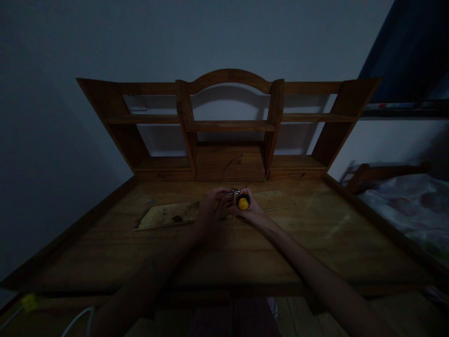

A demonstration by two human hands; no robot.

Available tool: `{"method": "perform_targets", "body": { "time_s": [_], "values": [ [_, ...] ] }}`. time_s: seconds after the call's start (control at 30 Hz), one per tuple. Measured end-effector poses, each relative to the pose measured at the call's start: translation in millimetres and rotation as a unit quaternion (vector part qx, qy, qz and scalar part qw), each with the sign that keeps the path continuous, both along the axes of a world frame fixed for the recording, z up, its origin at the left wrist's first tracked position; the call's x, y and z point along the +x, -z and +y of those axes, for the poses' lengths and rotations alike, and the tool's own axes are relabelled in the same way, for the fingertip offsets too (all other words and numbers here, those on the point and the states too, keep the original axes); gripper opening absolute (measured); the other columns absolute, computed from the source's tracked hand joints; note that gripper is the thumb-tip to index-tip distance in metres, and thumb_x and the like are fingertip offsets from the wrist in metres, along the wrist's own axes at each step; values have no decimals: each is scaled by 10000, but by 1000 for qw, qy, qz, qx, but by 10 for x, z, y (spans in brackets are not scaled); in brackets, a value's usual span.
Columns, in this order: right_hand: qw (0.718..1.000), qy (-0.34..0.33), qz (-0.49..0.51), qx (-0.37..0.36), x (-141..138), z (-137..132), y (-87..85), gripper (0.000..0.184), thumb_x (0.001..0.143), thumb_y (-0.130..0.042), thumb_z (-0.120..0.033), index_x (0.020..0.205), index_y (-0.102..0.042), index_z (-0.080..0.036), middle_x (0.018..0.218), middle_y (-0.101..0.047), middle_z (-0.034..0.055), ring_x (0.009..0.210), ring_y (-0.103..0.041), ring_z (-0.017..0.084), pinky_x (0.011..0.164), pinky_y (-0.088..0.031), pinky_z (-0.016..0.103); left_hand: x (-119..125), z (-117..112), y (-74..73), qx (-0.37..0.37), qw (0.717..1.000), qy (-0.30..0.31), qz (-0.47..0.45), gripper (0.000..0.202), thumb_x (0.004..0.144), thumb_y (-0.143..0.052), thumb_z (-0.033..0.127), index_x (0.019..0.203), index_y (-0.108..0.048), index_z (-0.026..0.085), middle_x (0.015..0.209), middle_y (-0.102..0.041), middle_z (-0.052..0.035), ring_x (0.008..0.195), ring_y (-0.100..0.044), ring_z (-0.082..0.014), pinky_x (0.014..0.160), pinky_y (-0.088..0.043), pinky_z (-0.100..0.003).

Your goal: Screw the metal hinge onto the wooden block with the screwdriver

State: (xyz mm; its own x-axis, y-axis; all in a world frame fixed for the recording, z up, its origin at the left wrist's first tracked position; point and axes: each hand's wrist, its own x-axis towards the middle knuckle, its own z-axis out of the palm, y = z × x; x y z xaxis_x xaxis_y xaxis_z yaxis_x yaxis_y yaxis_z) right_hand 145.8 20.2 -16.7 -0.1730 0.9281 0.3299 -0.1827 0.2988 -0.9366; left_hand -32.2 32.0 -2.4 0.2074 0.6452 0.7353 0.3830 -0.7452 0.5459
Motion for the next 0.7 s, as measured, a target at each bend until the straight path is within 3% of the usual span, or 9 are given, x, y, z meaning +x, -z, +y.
{"method": "perform_targets", "body": {
  "time_s": [0.43,0.7],
  "values": [
    [1000,6,-10,6,-5,-12,-26,652,568,-898,-313,962,-380,-275,898,-486,-50,777,-502,133,660,-388,243,-24,88,71,18,1000,1,10,194,1009,-443,297,1100,-609,258,1036,-706,-36,934,-682,-167,805,-552,-316],
    [1000,4,-11,6,-20,-28,-64,678,544,-908,-314,963,-376,-277,898,-493,-50,769,-514,137,665,-402,251,-26,60,71,4,1000,-7,6,209,1016,-423,344,1101,-592,256,1027,-702,-48,812,-668,-156,708,-533,-305]
  ]
}}
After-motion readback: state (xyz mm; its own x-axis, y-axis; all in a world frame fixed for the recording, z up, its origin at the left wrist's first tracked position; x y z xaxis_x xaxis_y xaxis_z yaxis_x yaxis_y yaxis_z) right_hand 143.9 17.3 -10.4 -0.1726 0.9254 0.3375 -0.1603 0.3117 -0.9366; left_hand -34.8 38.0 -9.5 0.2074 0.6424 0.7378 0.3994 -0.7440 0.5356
